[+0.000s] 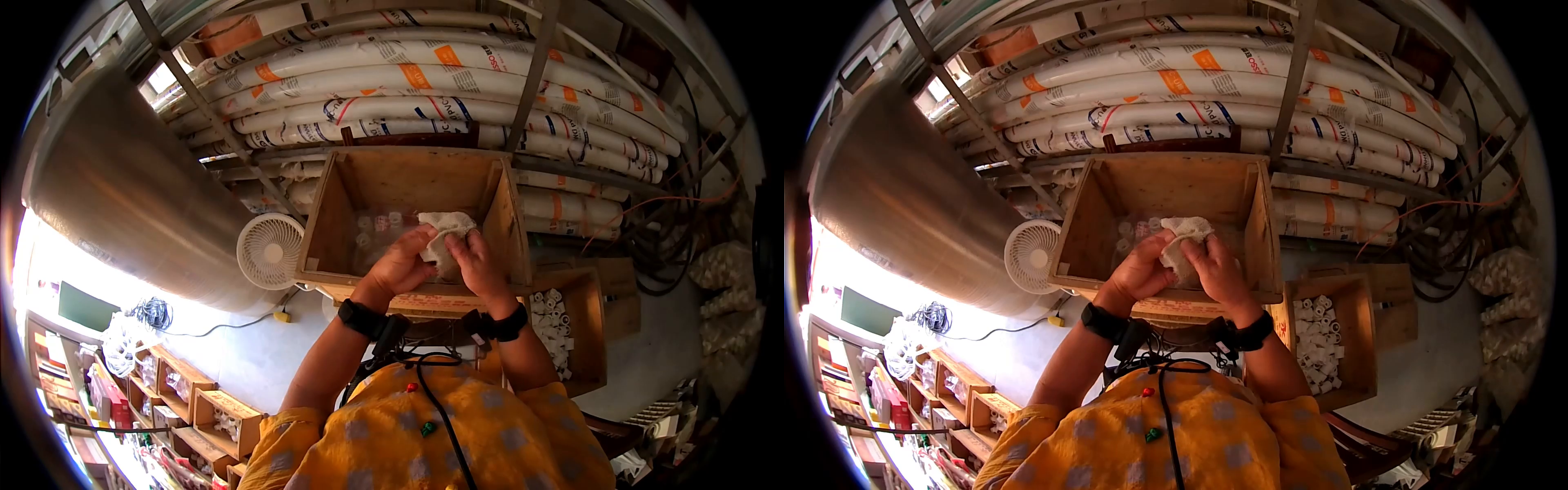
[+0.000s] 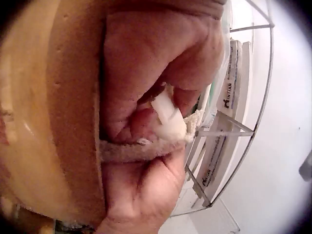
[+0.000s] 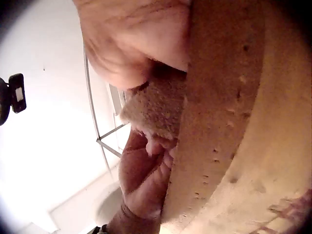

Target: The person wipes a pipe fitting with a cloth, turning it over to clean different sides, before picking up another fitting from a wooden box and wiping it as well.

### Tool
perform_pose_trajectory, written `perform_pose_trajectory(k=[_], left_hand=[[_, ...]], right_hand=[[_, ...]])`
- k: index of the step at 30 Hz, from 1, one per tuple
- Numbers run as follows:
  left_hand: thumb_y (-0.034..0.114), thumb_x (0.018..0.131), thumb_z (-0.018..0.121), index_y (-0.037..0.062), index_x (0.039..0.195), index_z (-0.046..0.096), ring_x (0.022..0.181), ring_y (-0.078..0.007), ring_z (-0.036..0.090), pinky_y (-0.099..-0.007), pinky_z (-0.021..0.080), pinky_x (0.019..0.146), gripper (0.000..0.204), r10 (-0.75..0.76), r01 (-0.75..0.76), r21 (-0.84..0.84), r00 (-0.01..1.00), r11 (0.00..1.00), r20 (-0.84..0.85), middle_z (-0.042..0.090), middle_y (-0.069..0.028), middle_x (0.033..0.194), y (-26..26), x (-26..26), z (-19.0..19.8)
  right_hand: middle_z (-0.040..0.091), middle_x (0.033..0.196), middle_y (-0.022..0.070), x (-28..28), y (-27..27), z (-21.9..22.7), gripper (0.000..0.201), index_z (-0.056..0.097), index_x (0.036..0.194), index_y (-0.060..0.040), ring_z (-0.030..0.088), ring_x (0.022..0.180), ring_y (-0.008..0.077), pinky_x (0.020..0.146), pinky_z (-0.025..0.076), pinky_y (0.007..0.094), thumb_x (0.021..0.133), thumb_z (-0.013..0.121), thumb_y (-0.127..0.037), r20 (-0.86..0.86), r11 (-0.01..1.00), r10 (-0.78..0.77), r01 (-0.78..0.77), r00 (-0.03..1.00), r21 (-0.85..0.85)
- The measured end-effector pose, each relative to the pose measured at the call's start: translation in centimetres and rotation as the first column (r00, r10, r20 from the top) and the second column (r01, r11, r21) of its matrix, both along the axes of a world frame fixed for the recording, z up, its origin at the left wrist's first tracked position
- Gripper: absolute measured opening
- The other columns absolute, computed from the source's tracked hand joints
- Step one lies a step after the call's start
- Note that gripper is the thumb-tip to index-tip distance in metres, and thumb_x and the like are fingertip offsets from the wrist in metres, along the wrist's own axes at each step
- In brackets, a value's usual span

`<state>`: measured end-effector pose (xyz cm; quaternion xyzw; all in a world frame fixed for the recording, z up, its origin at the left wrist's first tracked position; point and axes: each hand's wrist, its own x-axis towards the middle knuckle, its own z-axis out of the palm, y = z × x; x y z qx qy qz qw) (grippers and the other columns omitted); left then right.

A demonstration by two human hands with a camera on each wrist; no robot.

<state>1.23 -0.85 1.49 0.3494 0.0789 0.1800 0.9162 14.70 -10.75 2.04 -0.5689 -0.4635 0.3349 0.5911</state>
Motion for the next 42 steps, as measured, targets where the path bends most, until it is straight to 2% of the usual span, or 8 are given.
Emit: perform_pose_trajectory(k=[3, 6, 9, 18, 25, 33, 39, 42], left_hand=[[0.027, 0.091, 0.050, 0.0064, 0.109, 0.051, 0.082, -0.0143, 0.059, -0.0272, 0.052, 0.065, 0.028, -0.003, 0.003, 0.014, 1.000, 1.000, -0.030, 0.058, -0.0036, 0.098, -0.1, 0.1, -0.6], [0.028, 0.091, 0.049, 0.0063, 0.110, 0.051, 0.082, -0.0147, 0.059, -0.0272, 0.052, 0.065, 0.029, 0.006, -0.006, -0.001, 0.998, 1.000, -0.070, 0.058, -0.0043, 0.098, -0.2, 0.0, 0.0], [0.028, 0.092, 0.047, 0.0064, 0.112, 0.050, 0.083, -0.0157, 0.060, -0.0283, 0.053, 0.067, 0.029, 0.001, -0.002, -0.086, 1.000, 0.996, -0.016, 0.058, -0.0054, 0.100, -0.2, 0.1, 0.6], [0.027, 0.093, 0.045, 0.0051, 0.112, 0.050, 0.089, -0.0171, 0.060, -0.0313, 0.053, 0.071, 0.029, 0.056, -0.058, -0.167, 0.998, 0.984, -0.011, 0.058, -0.0070, 0.101, -0.5, 0.3, 1.2], [0.028, 0.092, 0.046, 0.0053, 0.109, 0.051, 0.085, -0.0166, 0.059, -0.0302, 0.053, 0.069, 0.028, -0.015, 0.014, -0.002, 0.999, 1.000, -0.037, 0.058, -0.0058, 0.097, 0.0, 0.2, -0.6], [0.031, 0.091, 0.050, 0.0067, 0.116, 0.049, 0.090, -0.0190, 0.057, -0.0318, 0.049, 0.074, 0.035, -0.025, 0.045, -0.168, 0.993, 0.985, 0.120, 0.057, -0.0063, 0.107, 0.1, 0.3, 0.5], [0.034, 0.089, 0.052, 0.0077, 0.122, 0.047, 0.101, -0.0197, 0.054, -0.0347, 0.046, 0.082, 0.042, 0.049, -0.041, -0.103, 0.996, 0.994, 0.074, 0.056, -0.0061, 0.113, -0.1, 0.4, 0.5], [0.033, 0.089, 0.053, 0.0075, 0.122, 0.047, 0.105, -0.0193, 0.053, -0.0346, 0.045, 0.085, 0.042, -0.024, 0.032, -0.103, 0.997, 0.994, 0.077, 0.055, -0.0061, 0.115, 0.1, 0.2, 0.3]], right_hand=[[0.049, 0.081, -0.0013, -0.6, 0.7, 0.0, 0.025, 0.053, 0.094, -0.0017, 0.044, 0.075, 0.0074, 0.066, 0.039, 0.0247, 0.093, 0.051, -0.027, -0.136, 0.983, -0.014, 0.038, 0.991, 0.177], [0.053, 0.086, -0.0002, -0.6, 0.4, 0.6, 0.021, 0.053, 0.093, -0.0016, 0.046, 0.078, 0.0077, 0.069, 0.040, 0.0241, 0.093, 0.051, -0.023, -0.059, 0.984, -0.089, 0.096, 0.994, 0.147], [0.057, 0.094, 0.0020, -0.2, 0.8, -0.4, 0.023, 0.054, 0.099, -0.0006, 0.050, 0.085, 0.0091, 0.076, 0.041, 0.0236, 0.093, 0.052, -0.022, -0.295, 0.987, 0.033, 0.015, 0.955, 0.159], [0.057, 0.101, 0.0032, 0.0, 0.4, 0.3, 0.038, 0.052, 0.111, -0.0002, 0.052, 0.091, 0.0104, 0.080, 0.043, 0.0252, 0.088, 0.059, -0.029, -0.273, 0.974, 0.202, -0.164, 0.940, 0.156], [0.058, 0.102, 0.0029, 0.1, 0.6, 0.0, 0.032, 0.052, 0.108, -0.0022, 0.053, 0.091, 0.0110, 0.082, 0.042, 0.0257, 0.089, 0.058, -0.027, -0.330, 0.986, 0.106, -0.057, 0.938, 0.154], [0.058, 0.101, 0.0018, 0.6, 1.1, -1.5, 0.023, 0.054, 0.105, -0.0004, 0.053, 0.092, 0.0105, 0.082, 0.042, 0.0269, 0.093, 0.051, -0.019, -0.413, 0.963, -0.029, 0.137, 0.910, 0.233], [0.060, 0.101, 0.0107, -1.3, 0.5, 1.6, 0.031, 0.051, 0.114, -0.0025, 0.059, 0.092, 0.0209, 0.079, 0.045, 0.0315, 0.089, 0.056, -0.020, 0.278, 0.967, -0.096, 0.023, 0.956, 0.254], [0.059, 0.102, 0.0138, -1.1, 1.2, -0.1, 0.031, 0.051, 0.113, -0.0038, 0.059, 0.091, 0.0257, 0.077, 0.045, 0.0329, 0.088, 0.057, -0.021, 0.214, 0.967, -0.104, 0.049, 0.971, 0.248]])
